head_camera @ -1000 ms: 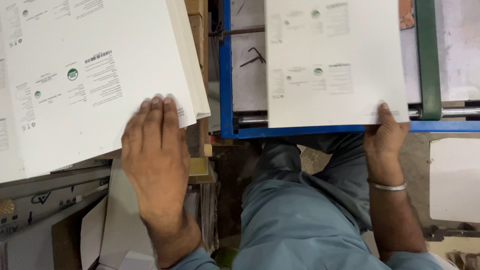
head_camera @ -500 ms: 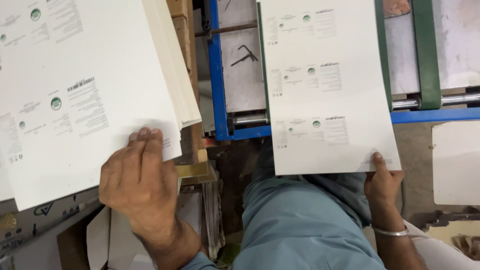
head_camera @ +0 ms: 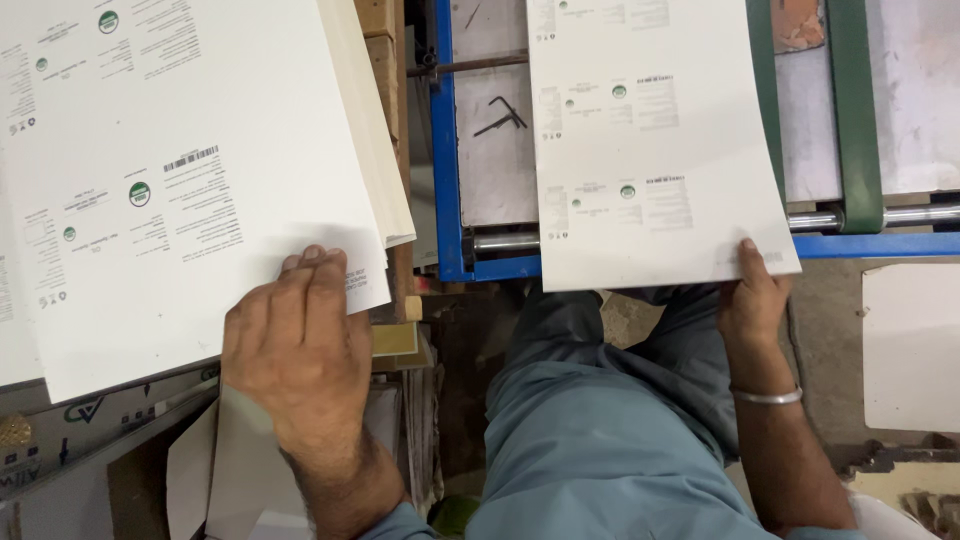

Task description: The person repeatedly picks up printed sheets from a stack on the left and places them onto a conveyor belt on the right. The sheets move through rollers as the person continues feeding them one by one.

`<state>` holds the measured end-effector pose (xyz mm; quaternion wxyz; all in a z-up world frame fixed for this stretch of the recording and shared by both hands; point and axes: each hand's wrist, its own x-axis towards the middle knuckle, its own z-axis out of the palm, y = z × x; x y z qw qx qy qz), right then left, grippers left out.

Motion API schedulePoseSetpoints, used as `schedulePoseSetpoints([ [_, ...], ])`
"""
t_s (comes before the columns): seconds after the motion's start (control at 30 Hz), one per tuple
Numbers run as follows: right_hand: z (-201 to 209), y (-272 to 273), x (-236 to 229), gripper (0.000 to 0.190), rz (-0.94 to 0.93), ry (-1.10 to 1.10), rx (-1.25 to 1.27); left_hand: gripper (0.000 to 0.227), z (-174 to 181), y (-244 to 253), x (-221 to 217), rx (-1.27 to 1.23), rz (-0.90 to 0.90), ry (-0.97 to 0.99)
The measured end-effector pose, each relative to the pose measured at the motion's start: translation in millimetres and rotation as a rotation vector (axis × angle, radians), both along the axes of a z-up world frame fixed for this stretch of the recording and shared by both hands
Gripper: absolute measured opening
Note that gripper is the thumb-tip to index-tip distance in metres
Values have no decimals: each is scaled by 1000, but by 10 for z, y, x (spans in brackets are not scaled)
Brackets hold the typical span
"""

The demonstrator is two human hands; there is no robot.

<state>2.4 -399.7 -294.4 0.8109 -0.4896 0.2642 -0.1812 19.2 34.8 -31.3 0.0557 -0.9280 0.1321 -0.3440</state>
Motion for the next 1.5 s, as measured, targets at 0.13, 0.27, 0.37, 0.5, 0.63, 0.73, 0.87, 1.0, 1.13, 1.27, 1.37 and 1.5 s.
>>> schedulePoseSetpoints([
  [0.13,-54,-8,136,29,204,119,76,22,90,-45,-25,15,-5,79],
  [0.27,-115,-13,88,29,363,133,121,31,170,255,-25,-65,-143,106],
  [0.37,-12,92,24,34,448,136,98,39,143,506,-22,-232,-107,35],
  [0.5,537,447,84,39,623,-8,120,41,67,262,-33,-259,-116,-32],
  [0.63,1252,882,25,51,969,-391,185,35,48,-641,-308,-127,-191,240],
  [0.73,1553,1155,-100,60,1025,-560,271,34,-23,-1211,-304,-90,-283,302],
  [0.87,1572,1218,-5,51,679,-224,435,55,69,-1242,-418,-109,-402,445],
  [1.0,1371,867,280,45,361,-194,198,62,91,-723,-329,-41,-212,324],
  [1.13,912,312,340,45,94,-180,101,65,109,-191,-112,-24,-25,197],
  [1.27,451,-109,200,40,-60,-145,5,50,80,12,72,53,96,241],
  [1.37,236,-268,-23,40,-55,-152,-40,37,66,42,73,61,42,148],
  [1.5,29,-224,-340,37,-131,8,-32,19,24,91,163,55,15,26],
])
